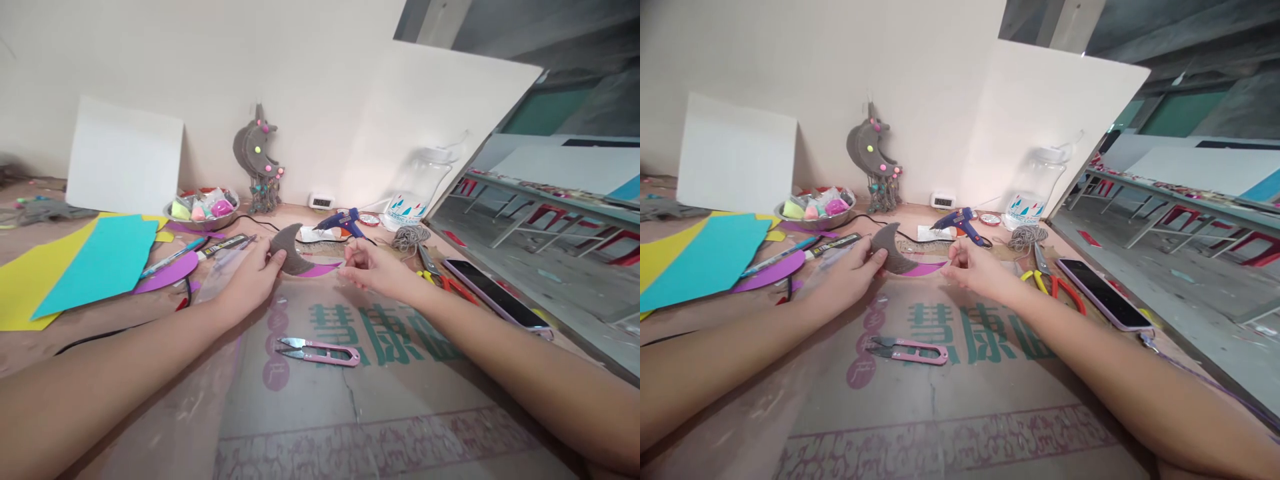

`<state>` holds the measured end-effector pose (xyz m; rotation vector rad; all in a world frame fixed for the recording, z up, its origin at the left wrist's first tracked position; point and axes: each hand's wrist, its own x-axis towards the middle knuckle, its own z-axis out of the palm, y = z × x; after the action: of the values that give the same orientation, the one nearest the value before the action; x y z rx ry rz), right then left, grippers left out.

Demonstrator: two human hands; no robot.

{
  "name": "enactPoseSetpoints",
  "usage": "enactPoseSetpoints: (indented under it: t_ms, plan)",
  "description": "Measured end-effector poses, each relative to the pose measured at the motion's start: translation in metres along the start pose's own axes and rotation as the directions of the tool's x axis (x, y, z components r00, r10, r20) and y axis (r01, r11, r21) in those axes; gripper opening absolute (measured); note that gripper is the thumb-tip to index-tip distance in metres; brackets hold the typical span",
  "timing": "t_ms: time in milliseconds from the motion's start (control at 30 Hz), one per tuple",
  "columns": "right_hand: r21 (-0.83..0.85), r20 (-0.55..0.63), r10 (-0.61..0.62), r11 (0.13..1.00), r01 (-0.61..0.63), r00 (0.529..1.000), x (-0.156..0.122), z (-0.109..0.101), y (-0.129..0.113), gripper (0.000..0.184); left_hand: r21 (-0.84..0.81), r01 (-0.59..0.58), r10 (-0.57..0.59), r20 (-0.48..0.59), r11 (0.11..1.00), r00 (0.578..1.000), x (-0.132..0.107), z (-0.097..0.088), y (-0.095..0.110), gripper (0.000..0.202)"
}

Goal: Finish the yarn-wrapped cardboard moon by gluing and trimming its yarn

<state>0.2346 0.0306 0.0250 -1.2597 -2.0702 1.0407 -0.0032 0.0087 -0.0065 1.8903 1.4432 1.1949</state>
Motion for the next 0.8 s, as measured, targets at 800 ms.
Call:
enactPoseSetpoints:
  t_ms: [800]
  plan:
    - [-0.333, -0.304, -0.360, 0.908, 0.256, 0.882, -0.001, 0.016, -0.006, 0.013, -0.089, 0.065, -0.039, 0.262, 0.994, 0.964, -0.004, 0.000, 0.014, 0.017]
